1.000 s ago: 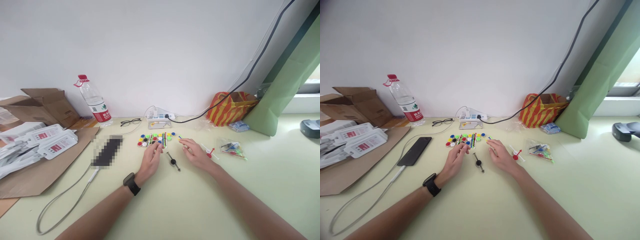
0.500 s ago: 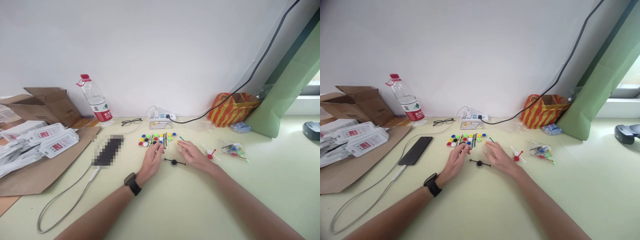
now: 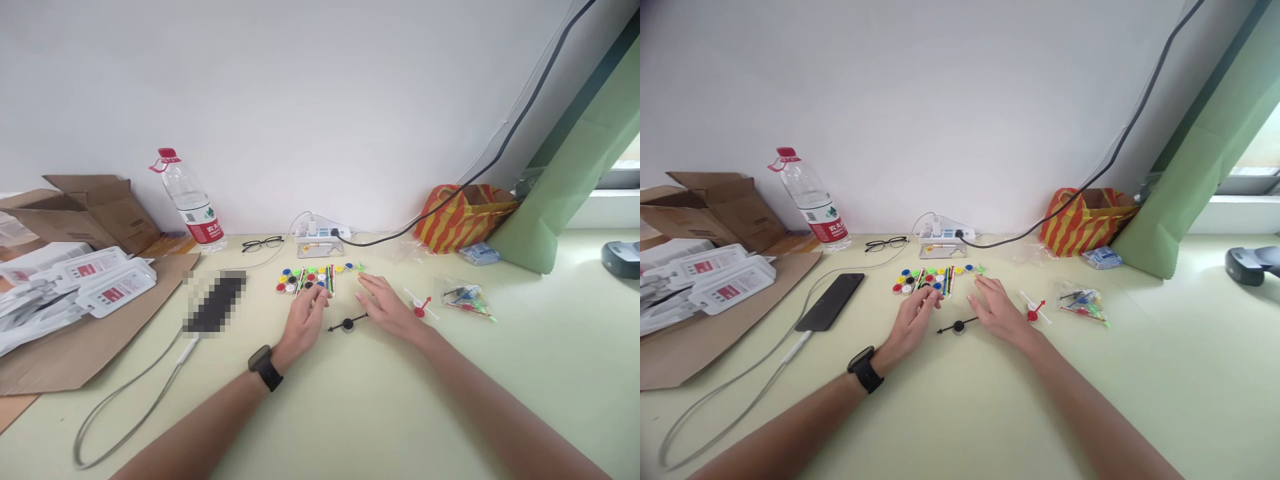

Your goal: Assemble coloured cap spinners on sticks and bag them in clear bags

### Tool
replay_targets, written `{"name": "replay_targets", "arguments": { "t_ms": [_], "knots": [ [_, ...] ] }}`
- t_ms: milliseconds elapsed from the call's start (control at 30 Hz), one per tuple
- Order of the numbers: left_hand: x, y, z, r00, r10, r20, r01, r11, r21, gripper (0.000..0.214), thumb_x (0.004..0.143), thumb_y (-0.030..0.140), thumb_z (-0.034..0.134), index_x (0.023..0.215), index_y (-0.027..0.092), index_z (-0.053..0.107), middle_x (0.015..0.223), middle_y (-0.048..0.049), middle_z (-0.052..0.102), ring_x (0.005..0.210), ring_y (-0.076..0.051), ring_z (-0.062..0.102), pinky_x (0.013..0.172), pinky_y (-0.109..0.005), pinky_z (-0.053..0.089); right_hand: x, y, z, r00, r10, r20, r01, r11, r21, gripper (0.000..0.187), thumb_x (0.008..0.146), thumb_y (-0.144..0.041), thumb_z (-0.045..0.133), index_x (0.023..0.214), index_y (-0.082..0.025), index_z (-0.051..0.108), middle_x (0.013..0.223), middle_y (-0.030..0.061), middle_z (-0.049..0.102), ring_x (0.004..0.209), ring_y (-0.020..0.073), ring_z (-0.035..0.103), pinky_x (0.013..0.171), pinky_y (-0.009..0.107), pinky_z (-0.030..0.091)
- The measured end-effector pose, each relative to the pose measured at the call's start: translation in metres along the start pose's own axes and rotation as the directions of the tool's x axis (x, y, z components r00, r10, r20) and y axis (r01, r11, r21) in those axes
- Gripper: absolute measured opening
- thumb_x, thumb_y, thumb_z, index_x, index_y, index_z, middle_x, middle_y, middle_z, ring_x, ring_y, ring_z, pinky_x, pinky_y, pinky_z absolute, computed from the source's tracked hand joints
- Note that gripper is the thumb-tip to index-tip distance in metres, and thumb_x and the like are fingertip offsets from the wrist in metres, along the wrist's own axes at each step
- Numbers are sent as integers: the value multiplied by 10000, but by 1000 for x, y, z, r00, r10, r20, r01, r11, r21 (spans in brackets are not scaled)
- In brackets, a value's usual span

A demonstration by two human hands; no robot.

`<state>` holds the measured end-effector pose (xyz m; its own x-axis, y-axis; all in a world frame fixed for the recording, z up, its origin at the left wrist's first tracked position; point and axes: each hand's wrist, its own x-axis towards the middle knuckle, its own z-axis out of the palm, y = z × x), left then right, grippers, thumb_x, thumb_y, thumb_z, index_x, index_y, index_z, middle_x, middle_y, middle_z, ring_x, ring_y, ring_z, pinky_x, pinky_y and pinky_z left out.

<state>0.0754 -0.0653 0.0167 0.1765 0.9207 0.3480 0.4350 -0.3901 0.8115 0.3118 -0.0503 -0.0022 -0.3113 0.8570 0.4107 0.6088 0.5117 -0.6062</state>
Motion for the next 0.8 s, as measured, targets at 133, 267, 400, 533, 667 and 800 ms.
{"name": "replay_targets", "arguments": {
  "t_ms": [133,267,400,533,667,800],
  "knots": [
    [0,1,0,1000,-2,9,2,1000,7,357,1063,419,400,916,205,645,879,-33,665,868,-204,591,742,-310,421,1,-7,4,996,27,89,-31,998,48,547,1045,-546,428,1476,-233,551,1594,111,456,1508,300,348,1230,534,321],
    [0,1,0,1000,4,26,-4,1000,11,348,1061,409,407,929,203,654,872,-36,664,888,-211,596,739,-311,420,3,-8,5,989,71,127,-82,993,82,599,1058,-572,370,1528,-222,495,1638,113,387,1546,283,279,1266,538,231],
    [0,2,0,999,16,29,-17,999,29,353,1058,409,409,911,201,653,858,-35,663,854,-209,588,721,-313,415,3,-4,6,988,66,137,-81,991,106,608,1055,-582,372,1545,-238,473,1647,107,370,1547,274,281,1272,540,210],
    [-1,3,0,999,14,37,-15,999,38,360,1057,411,407,899,203,654,847,-32,664,849,-208,597,719,-312,417,3,-1,7,989,71,130,-84,991,104,603,1049,-588,386,1533,-244,494,1631,109,400,1535,281,309,1264,549,233],
    [-1,3,0,999,15,41,-16,999,37,356,1052,410,417,896,204,661,853,-34,679,849,-210,611,718,-311,428,4,1,8,990,68,120,-81,991,105,592,1050,-580,393,1529,-248,500,1627,109,406,1525,284,329,1256,561,249],
    [-1,3,0,999,16,41,-17,999,35,352,1050,410,424,890,202,660,846,-33,684,832,-207,617,714,-310,434,6,2,10,993,54,110,-67,991,115,575,1053,-574,387,1509,-253,526,1609,106,436,1513,284,357,1249,563,267]
  ]
}}
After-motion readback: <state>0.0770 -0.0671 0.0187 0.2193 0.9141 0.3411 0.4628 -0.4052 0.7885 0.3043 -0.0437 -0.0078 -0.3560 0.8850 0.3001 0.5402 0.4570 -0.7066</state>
